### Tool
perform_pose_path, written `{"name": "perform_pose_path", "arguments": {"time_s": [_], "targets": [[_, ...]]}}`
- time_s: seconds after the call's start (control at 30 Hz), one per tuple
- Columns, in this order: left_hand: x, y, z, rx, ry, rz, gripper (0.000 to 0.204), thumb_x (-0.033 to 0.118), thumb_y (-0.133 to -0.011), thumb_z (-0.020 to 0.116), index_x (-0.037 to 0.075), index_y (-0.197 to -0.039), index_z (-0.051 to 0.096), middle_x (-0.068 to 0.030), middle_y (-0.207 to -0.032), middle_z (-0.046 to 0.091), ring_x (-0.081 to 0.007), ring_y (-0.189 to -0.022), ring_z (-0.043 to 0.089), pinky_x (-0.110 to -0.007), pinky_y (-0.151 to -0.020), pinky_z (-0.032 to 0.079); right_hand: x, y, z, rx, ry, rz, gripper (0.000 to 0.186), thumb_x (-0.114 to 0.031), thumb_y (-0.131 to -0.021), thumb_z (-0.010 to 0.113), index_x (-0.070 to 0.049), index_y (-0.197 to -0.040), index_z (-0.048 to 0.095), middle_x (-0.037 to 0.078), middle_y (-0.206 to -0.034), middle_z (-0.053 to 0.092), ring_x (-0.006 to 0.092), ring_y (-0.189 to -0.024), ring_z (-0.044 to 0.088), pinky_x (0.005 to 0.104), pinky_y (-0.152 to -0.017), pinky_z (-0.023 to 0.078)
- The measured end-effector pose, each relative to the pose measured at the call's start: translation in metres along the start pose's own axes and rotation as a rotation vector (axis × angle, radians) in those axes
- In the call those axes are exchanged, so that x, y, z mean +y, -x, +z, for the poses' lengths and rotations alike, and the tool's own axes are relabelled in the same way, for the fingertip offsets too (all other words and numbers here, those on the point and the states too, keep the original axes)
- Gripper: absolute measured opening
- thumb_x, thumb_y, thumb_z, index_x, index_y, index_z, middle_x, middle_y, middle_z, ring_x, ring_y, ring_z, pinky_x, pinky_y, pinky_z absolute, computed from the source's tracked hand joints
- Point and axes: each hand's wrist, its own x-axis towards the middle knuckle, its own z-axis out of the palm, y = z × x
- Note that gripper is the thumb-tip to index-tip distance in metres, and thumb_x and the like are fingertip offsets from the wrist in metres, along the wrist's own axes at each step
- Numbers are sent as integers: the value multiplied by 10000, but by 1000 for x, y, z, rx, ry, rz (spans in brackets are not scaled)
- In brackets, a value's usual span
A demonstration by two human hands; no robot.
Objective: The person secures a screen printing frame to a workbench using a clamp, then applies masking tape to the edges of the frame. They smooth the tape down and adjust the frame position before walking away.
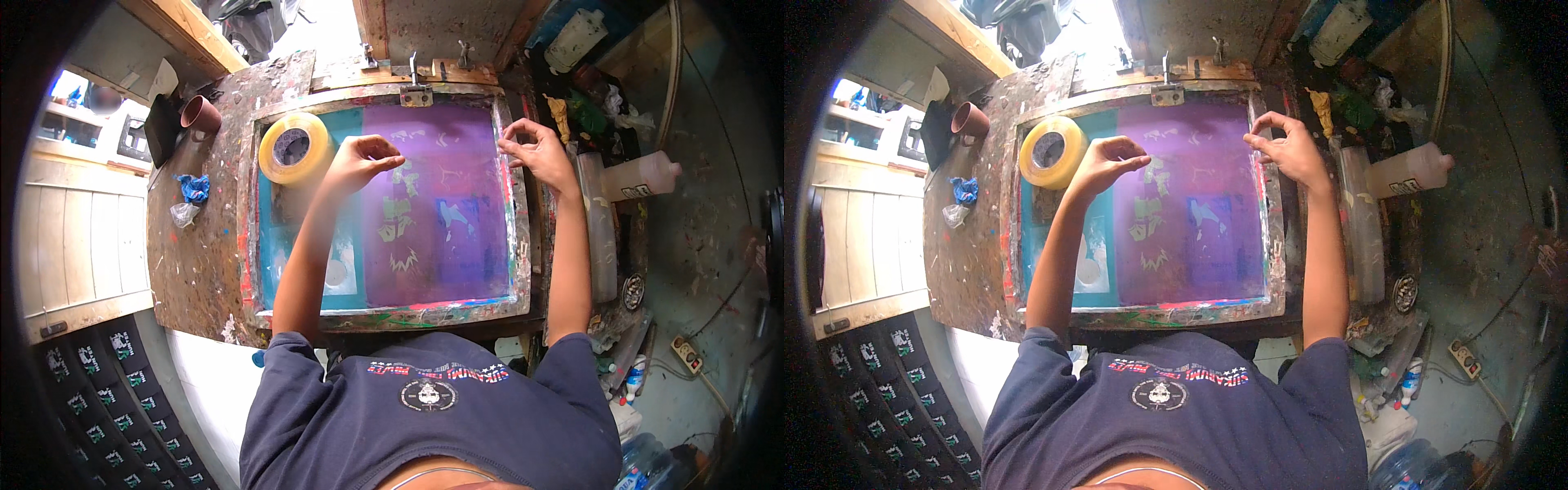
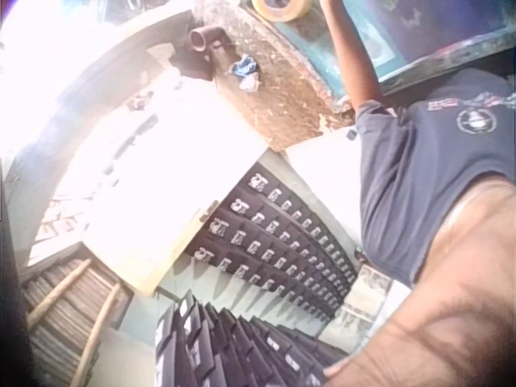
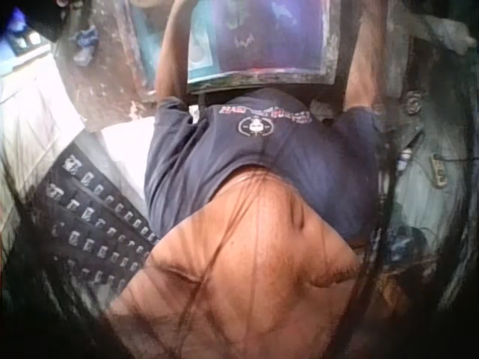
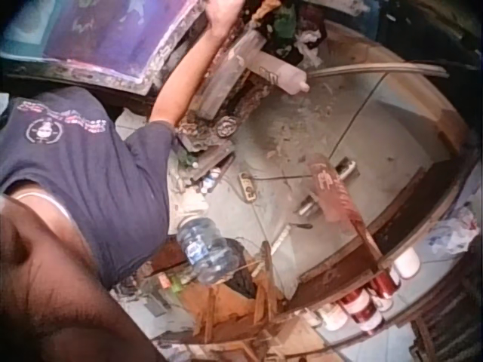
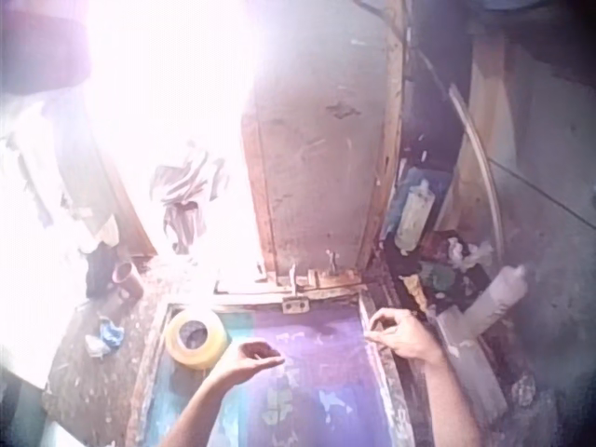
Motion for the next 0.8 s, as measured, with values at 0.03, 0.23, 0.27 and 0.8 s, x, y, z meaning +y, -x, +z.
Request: {"name": "perform_pose_path", "arguments": {"time_s": [0.03,0.23,0.27,0.8], "targets": [[-2,-2,1,3,-15,1,259,234,-841,855,37,-970,748,-22,-810,718,-77,-785,644,-258,-696,512,5,-2,2,19,-37,3,186,-160,-917,780,-32,-986,663,37,-1008,667,126,-897,717,285,-684,605],[33,-25,40,135,-268,532,514,361,-780,885,63,-1155,697,-58,-1001,746,-157,-971,686,-329,-832,552,-44,9,11,-31,384,-148,226,-203,-877,787,-39,-981,671,74,-1001,692,181,-846,703,350,-733,562],[43,-29,49,107,-297,671,522,355,-780,884,63,-1167,693,-66,-1019,751,-165,-992,691,-334,-846,555,-61,13,13,-31,512,-222,231,-210,-868,783,-42,-983,671,94,-1006,694,208,-853,700,369,-754,553],[5,-24,13,-90,306,-58,242,137,-897,795,-20,-1028,666,-148,-1005,734,-226,-872,751,-345,-732,633,-10,-10,-7,-76,242,-15,199,-105,-879,785,-70,-991,625,-31,-835,638,62,-820,595,262,-785,479]]}}
